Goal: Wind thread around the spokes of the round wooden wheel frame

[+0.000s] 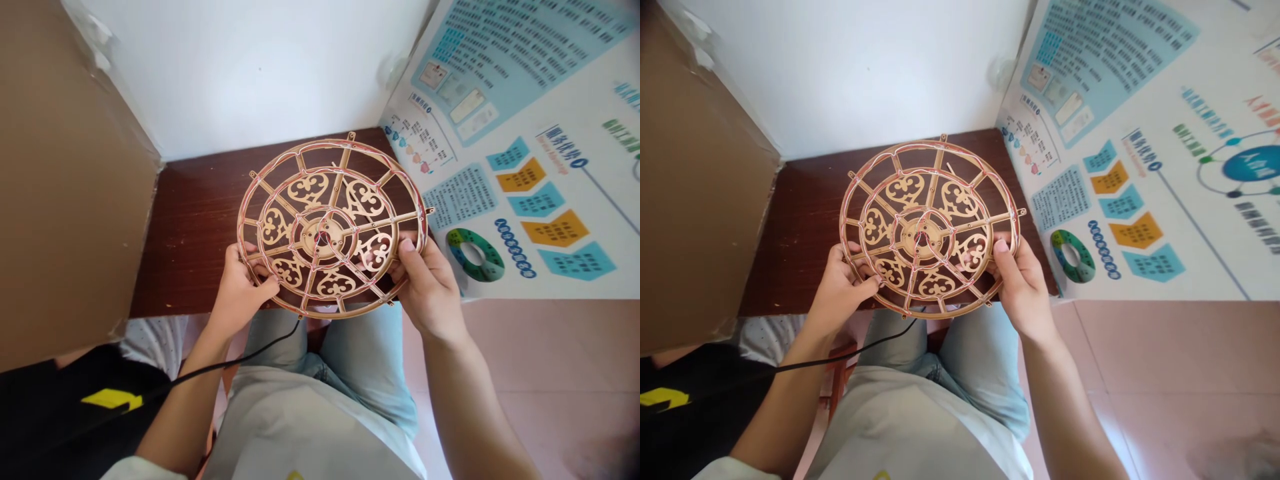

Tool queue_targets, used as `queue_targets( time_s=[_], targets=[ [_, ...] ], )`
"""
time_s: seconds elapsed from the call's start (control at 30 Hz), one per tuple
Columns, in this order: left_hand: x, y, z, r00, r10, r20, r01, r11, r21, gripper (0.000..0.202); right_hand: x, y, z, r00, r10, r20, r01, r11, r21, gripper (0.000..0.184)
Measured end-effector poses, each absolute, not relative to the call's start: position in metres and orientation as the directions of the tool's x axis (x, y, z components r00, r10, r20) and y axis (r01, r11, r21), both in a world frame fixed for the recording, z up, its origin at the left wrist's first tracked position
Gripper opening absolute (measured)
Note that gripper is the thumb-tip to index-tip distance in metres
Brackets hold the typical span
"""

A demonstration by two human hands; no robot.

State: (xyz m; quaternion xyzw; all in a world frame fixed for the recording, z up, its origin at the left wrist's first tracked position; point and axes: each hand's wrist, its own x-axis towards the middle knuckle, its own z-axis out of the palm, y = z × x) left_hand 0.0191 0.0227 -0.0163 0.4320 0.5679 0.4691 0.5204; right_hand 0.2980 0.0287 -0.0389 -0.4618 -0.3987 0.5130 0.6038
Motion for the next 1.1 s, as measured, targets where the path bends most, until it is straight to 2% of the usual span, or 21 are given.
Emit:
queue_targets(
  time_s=[0.43, 0.8, 0.9, 1.0, 1.1],
  targets=[
    [0.003, 0.019, -0.017, 0.051, 0.984, -0.170, -0.044, 0.172, 0.984, 0.059, 0.293, 0.033, -0.029, 0.196, 0.981, -0.003, -0.314, 0.060, -0.948, 0.036],
    [0.008, 0.019, -0.012, 0.024, 0.982, -0.190, -0.054, 0.191, 0.980, 0.061, 0.293, 0.032, -0.031, 0.184, 0.983, -0.007, -0.307, 0.050, -0.950, 0.033],
    [0.012, 0.020, -0.012, -0.030, 0.982, -0.185, -0.083, 0.182, 0.980, 0.064, 0.294, 0.033, -0.031, 0.162, 0.987, -0.018, -0.305, 0.032, -0.952, 0.035],
    [0.022, 0.019, -0.014, -0.161, 0.976, -0.150, -0.140, 0.128, 0.982, 0.069, 0.292, 0.030, -0.029, 0.160, 0.986, -0.045, -0.322, 0.009, -0.947, 0.034],
    [0.037, 0.014, -0.018, -0.299, 0.943, -0.146, -0.220, 0.081, 0.972, 0.061, 0.280, 0.016, -0.030, 0.268, 0.961, -0.062, -0.304, 0.023, -0.952, 0.024]
  ],
)
